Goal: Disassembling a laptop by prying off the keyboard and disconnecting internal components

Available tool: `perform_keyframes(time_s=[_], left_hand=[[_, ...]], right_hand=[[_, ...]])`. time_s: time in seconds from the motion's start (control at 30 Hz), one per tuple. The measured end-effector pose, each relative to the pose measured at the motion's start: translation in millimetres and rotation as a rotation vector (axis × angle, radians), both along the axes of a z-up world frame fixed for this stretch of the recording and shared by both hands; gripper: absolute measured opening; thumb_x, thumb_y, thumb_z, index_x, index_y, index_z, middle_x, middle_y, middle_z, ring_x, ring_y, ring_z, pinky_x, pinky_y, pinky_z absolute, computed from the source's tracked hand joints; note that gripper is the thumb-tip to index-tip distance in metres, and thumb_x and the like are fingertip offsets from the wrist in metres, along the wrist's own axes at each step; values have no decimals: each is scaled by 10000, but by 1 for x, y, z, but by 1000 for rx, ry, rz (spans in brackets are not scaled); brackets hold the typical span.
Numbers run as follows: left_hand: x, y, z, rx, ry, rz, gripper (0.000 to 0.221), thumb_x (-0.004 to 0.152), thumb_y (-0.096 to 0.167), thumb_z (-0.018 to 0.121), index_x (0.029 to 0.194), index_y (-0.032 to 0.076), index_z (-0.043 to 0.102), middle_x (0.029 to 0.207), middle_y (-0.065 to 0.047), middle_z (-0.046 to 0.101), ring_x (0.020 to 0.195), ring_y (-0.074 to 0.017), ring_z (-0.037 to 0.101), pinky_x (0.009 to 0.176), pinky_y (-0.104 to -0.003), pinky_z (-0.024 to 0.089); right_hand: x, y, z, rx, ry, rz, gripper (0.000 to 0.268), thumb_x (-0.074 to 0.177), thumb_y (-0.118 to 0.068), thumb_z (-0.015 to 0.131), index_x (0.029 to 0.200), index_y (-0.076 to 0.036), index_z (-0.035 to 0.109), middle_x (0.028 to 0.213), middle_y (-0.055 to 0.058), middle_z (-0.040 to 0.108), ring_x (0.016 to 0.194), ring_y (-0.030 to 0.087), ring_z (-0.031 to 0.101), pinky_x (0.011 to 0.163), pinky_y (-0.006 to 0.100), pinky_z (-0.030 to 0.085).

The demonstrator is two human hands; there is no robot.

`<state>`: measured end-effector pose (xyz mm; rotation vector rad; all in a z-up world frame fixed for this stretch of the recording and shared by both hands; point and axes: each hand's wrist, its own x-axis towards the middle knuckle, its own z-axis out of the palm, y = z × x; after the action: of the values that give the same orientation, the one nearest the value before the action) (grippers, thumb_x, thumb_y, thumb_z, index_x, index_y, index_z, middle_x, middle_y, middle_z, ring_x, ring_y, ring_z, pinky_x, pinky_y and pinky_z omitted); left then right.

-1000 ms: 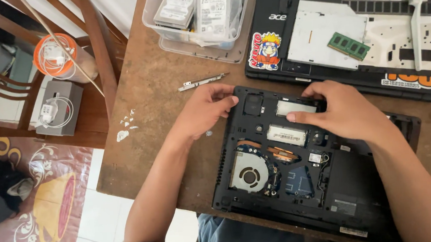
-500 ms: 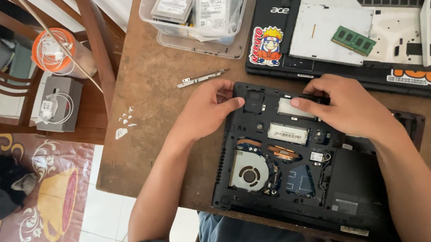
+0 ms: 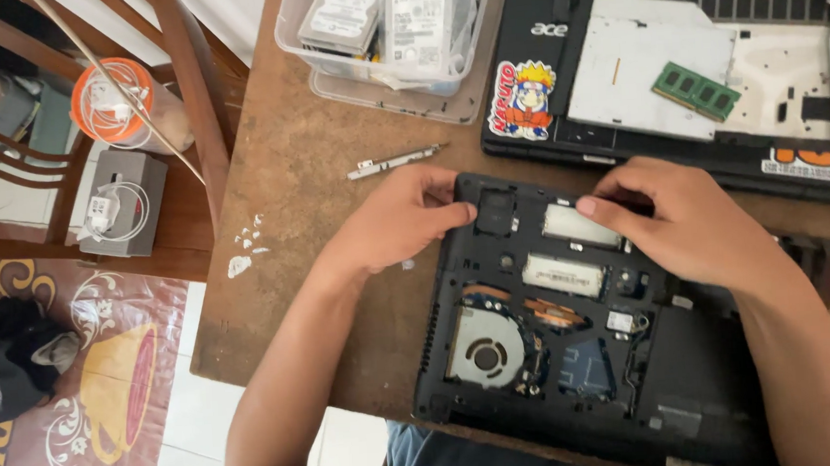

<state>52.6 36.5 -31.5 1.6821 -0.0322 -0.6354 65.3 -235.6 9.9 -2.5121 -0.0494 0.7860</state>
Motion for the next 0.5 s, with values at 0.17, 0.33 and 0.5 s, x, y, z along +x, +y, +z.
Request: perform_keyframes(time_s=[0.17,0.33,0.5], left_hand=[[9,10,-40,-186,47,-60,162,871,54,651,978,84,769,758,53,636,707,-30,538,607,-193,438],[9,11,-35,-241,44,-53,183,880,61,687,1032,74,787,790,40,672,733,-49,557,621,-208,467],[4,5,-25,-238,92,-1,213,860,21,673,1044,10,779,881,-28,751,799,-77,662,723,-210,558]], right_hand=[[2,-3,-5,-25,7,-5,347,965,-436,599,1044,-172,809,1069,-17,771,951,167,682,854,315,453],[5,-3,-11,-31,-22,26,338,959,-429,603,1025,-170,811,1041,-24,788,943,155,696,873,296,451],[5,3,-5,-129,47,-45,376,981,-454,580,1061,-168,811,1075,-28,776,926,172,668,845,327,447]])
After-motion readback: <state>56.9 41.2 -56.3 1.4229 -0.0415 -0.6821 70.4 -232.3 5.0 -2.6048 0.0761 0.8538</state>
